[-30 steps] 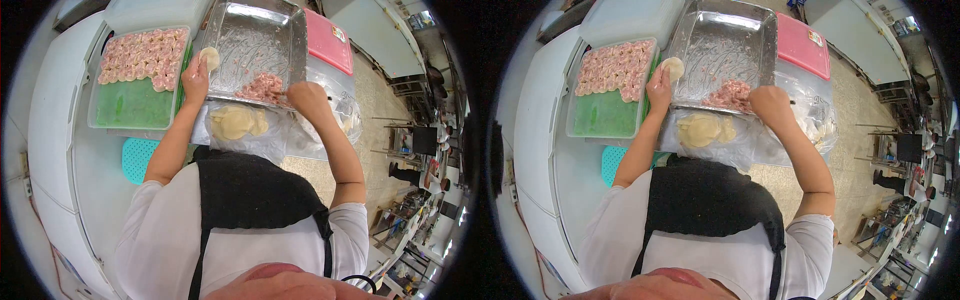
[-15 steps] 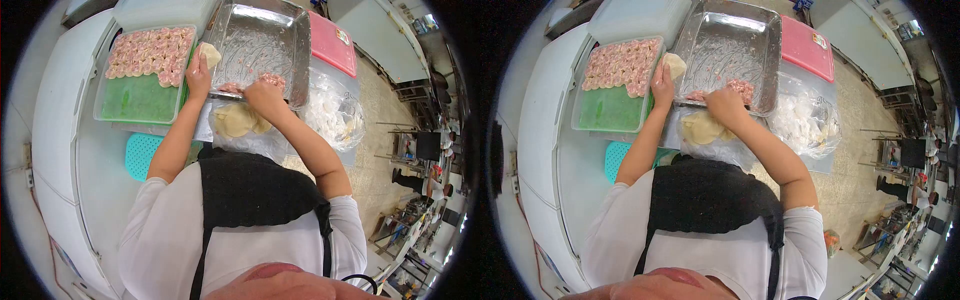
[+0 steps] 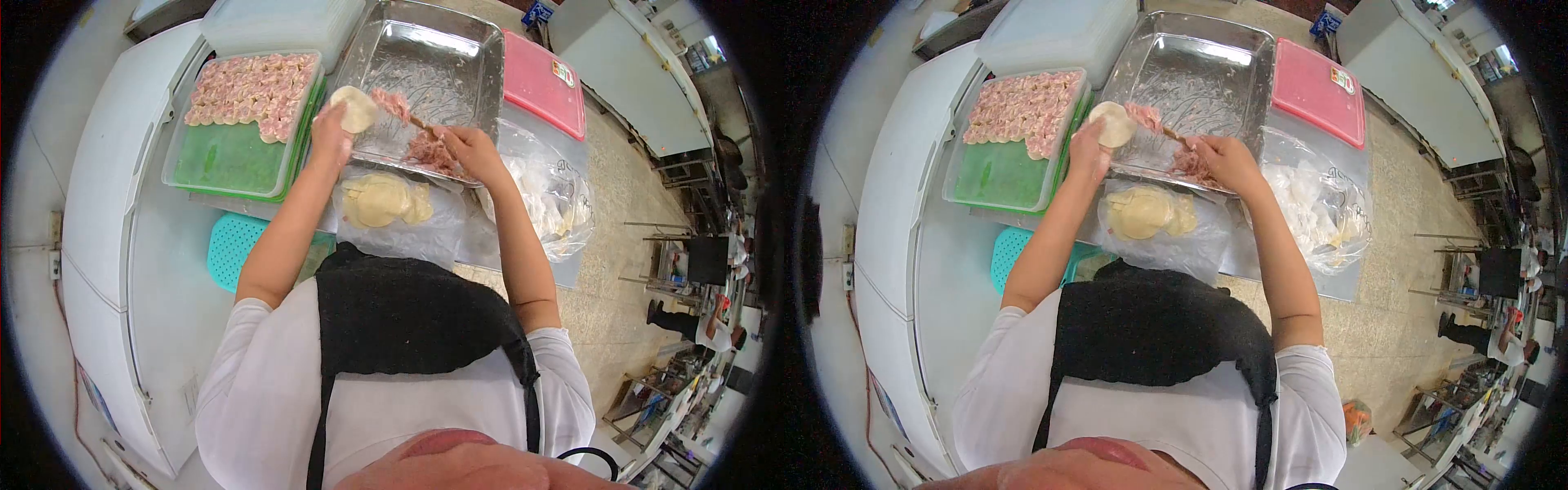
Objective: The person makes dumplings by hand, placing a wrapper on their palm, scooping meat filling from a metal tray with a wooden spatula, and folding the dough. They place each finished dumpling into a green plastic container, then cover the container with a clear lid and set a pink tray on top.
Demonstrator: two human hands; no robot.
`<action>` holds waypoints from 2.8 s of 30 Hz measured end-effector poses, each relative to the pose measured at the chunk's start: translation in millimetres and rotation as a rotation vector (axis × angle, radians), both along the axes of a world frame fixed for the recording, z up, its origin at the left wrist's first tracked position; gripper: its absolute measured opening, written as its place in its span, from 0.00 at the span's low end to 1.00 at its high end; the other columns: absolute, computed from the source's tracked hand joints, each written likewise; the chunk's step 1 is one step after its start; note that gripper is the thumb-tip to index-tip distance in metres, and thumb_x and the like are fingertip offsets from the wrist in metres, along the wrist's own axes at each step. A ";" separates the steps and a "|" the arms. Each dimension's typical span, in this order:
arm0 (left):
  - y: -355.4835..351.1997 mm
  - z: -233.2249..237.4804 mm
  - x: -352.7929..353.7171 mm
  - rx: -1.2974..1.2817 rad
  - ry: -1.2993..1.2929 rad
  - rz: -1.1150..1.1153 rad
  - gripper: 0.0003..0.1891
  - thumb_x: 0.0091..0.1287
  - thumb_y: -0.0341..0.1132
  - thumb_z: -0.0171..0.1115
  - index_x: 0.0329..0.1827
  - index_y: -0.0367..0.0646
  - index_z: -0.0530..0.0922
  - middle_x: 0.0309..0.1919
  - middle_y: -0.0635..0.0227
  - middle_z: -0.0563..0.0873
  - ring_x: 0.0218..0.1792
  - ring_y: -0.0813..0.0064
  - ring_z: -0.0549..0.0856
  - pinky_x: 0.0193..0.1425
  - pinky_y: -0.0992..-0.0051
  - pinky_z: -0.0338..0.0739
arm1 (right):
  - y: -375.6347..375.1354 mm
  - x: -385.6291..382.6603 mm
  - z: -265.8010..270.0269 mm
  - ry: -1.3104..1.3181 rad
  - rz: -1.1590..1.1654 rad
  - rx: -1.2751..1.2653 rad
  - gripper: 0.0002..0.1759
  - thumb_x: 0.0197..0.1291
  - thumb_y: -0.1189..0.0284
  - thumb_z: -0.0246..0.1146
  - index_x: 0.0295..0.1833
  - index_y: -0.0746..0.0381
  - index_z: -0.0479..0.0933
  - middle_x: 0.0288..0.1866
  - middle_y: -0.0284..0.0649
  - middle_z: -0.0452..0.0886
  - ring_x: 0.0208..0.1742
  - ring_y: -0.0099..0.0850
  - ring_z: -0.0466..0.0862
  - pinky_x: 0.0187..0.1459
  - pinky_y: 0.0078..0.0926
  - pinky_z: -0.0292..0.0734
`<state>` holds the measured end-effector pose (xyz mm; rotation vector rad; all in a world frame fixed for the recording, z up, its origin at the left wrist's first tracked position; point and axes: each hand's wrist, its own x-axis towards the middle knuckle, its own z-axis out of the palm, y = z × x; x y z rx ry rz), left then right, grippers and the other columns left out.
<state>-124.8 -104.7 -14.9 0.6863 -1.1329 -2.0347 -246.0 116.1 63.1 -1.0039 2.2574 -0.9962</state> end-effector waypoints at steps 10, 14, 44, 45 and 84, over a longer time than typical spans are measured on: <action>23.2 20.1 -14.3 0.747 0.382 -0.151 0.29 0.72 0.55 0.45 0.55 0.33 0.70 0.51 0.51 0.79 0.55 0.56 0.78 0.66 0.56 0.68 | 18.0 -1.0 -3.9 0.514 0.188 0.235 0.18 0.64 0.59 0.56 0.50 0.59 0.80 0.39 0.51 0.80 0.45 0.48 0.81 0.43 0.44 0.76; -1.1 3.3 -11.1 0.656 0.324 -0.123 0.30 0.71 0.57 0.46 0.55 0.32 0.70 0.52 0.51 0.78 0.54 0.57 0.78 0.65 0.56 0.69 | 31.6 -4.2 33.8 0.597 0.234 0.800 0.18 0.62 0.58 0.56 0.38 0.62 0.82 0.36 0.51 0.83 0.40 0.48 0.83 0.41 0.46 0.77; 50.0 87.0 -14.3 -0.131 0.130 -0.561 0.35 0.61 0.24 0.63 0.71 0.49 0.59 0.49 0.63 0.78 0.48 0.68 0.81 0.48 0.70 0.81 | 39.2 -37.8 10.1 -0.148 0.161 -0.019 0.18 0.71 0.61 0.51 0.44 0.63 0.81 0.17 0.31 0.71 0.17 0.20 0.67 0.21 0.22 0.62; 50.5 88.1 -12.7 -0.361 0.005 -0.614 0.40 0.61 0.24 0.63 0.75 0.52 0.55 0.53 0.65 0.77 0.49 0.71 0.82 0.47 0.72 0.81 | 39.8 -35.1 16.4 -0.237 0.140 -0.055 0.18 0.72 0.60 0.51 0.43 0.62 0.81 0.18 0.28 0.71 0.16 0.17 0.65 0.19 0.19 0.58; 77.4 75.1 -15.7 -1.188 -0.336 -0.702 0.21 0.52 0.39 0.71 0.48 0.41 0.81 0.34 0.65 0.87 0.38 0.75 0.85 0.45 0.75 0.79 | 94.4 -33.7 2.9 0.199 0.359 -0.151 0.14 0.66 0.67 0.59 0.51 0.65 0.79 0.34 0.47 0.82 0.34 0.40 0.83 0.36 0.34 0.75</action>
